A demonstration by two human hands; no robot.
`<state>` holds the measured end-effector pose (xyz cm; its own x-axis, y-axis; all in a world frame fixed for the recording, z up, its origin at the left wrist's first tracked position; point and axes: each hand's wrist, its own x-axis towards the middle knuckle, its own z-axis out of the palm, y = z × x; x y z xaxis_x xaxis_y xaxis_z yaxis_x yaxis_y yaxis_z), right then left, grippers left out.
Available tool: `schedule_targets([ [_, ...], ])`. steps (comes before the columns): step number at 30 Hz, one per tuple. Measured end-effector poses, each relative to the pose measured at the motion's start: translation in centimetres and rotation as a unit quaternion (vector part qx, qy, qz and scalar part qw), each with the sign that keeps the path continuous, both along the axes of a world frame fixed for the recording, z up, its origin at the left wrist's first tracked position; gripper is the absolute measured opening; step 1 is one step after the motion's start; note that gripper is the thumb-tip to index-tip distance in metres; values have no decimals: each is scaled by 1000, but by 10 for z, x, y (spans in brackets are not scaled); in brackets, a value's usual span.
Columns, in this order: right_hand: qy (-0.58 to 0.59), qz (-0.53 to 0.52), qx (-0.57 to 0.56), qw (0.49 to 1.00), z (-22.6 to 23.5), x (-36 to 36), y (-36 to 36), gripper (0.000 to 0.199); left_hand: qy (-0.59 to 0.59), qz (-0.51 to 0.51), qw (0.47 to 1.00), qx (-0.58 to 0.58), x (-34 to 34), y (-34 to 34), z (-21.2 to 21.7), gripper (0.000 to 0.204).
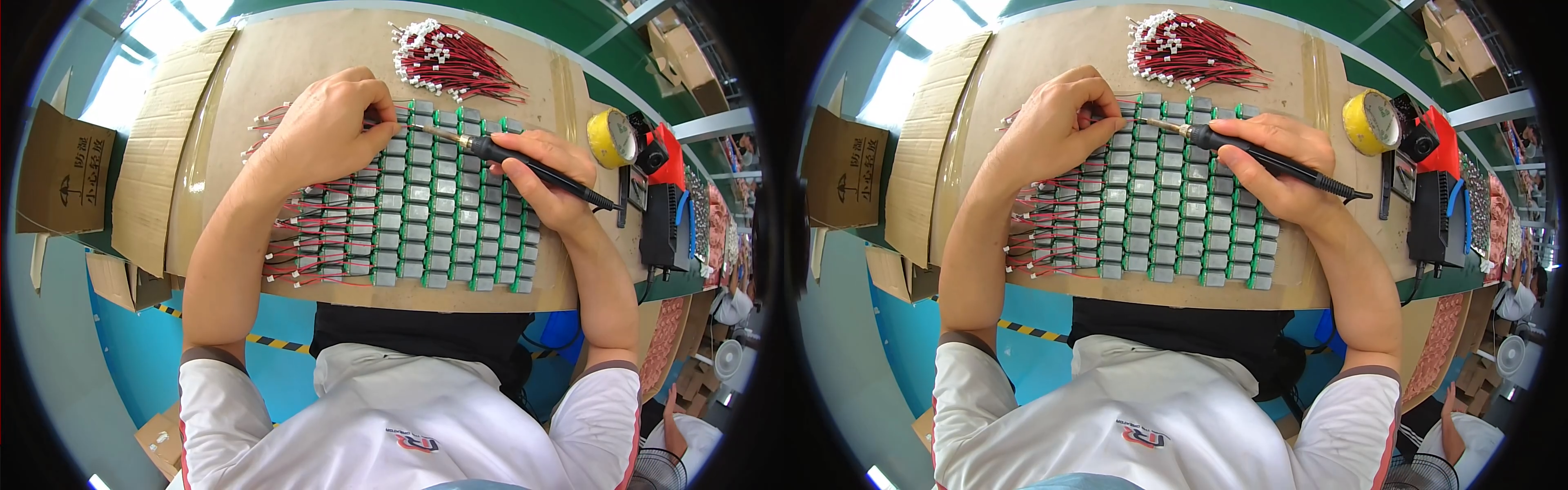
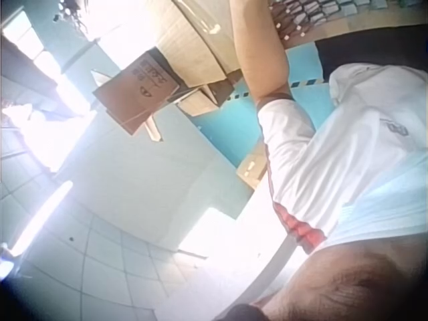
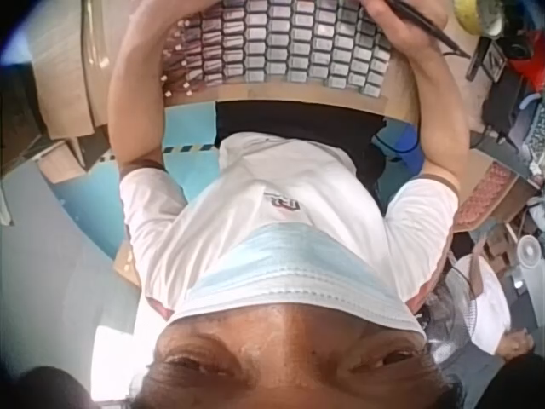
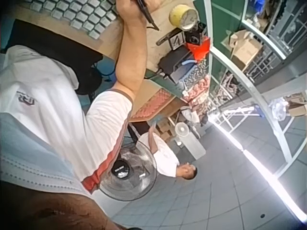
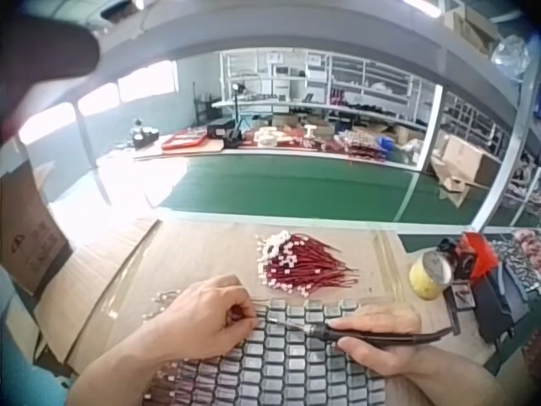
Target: The person solders wire leads onto electronic components arranged on the table using a soldering iron.
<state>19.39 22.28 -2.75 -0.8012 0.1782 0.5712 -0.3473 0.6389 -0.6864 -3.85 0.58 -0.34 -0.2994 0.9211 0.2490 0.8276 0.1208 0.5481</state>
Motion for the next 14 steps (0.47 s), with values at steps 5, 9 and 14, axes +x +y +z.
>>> schedule_targets([
  [5, -1, 1, 0, 1000, 0, -1, 0, 28, 11, 0, 1000, 2, 0, 0, -1, 10],
  [9, 0, 1, 3, 1000, 1, 0, 0, 28, 3, -1, 1000, -1, 0, 0, -1, 10],
  [14, -12, 3, 6, 1000, 2, 1, 1, 28, 5, 2, 1000, -2, 1, 0, -1, 10],
])
